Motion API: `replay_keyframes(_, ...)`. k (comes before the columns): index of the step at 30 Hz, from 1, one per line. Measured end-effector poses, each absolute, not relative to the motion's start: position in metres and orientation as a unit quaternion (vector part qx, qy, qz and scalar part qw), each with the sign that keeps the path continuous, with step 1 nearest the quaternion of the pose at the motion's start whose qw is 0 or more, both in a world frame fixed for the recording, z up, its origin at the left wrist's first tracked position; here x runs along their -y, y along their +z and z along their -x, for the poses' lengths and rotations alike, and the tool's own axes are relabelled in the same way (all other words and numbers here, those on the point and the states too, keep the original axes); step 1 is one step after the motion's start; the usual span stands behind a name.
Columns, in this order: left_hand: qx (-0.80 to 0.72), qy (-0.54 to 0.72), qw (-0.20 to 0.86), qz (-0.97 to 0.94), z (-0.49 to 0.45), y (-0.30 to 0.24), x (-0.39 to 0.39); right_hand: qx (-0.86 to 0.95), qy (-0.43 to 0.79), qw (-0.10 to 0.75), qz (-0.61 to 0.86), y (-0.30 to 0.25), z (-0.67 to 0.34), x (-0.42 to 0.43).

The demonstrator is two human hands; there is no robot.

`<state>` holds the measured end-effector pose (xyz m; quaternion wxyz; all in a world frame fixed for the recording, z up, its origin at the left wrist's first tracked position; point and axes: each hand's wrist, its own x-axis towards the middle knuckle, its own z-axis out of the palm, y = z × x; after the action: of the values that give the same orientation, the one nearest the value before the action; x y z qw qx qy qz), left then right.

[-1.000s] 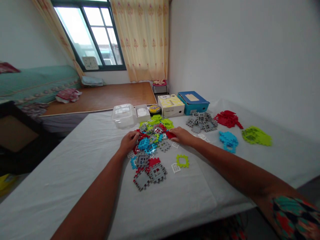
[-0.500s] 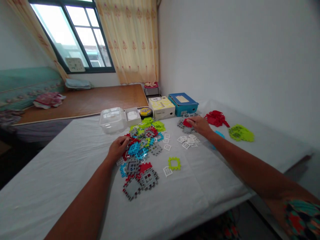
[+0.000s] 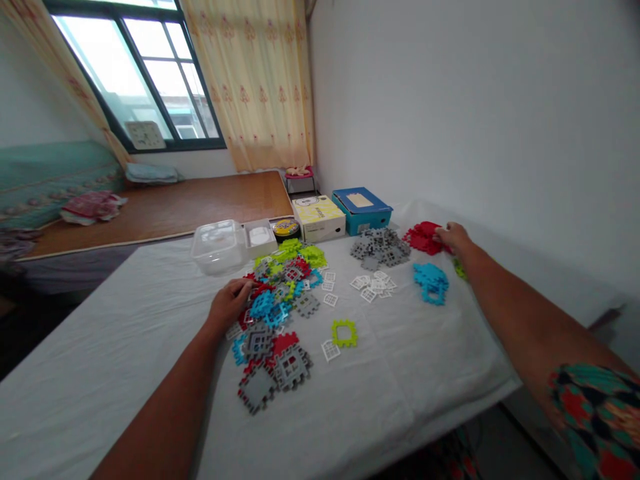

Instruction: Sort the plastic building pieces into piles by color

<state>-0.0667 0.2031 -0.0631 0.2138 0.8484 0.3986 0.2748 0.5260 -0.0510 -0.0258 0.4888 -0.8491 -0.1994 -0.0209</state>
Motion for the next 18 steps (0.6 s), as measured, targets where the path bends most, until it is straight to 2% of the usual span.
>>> replay_keyframes(3,-0.399,0.283,0.218,-0.845,0.065,-0.063,-0.202,0.218,-0.1,0.428,0.872,-0.02,-0.511,0.043)
replay_keyframes(6,-0.397,0.287,0.212,-0.845,0.064,-0.063,-0.201,0.344,-0.151,0.369,0.85,-0.016,-0.468,0.022)
replay_keyframes(12,-0.384,0.303,0.232,-0.841,0.063,-0.067,-0.201,0.674,-0.002,0.297,0.677,-0.029,-0.315,-0.035)
replay_keyframes(14,-0.378,0.309,0.245,-0.838,0.063,-0.068,-0.2,0.759,0.01,0.271,0.592,-0.036,-0.269,-0.052)
replay_keyframes(18,-0.373,0.311,0.259,-0.835,0.064,-0.065,-0.196,0.797,-0.001,0.216,0.564,-0.043,-0.219,-0.085)
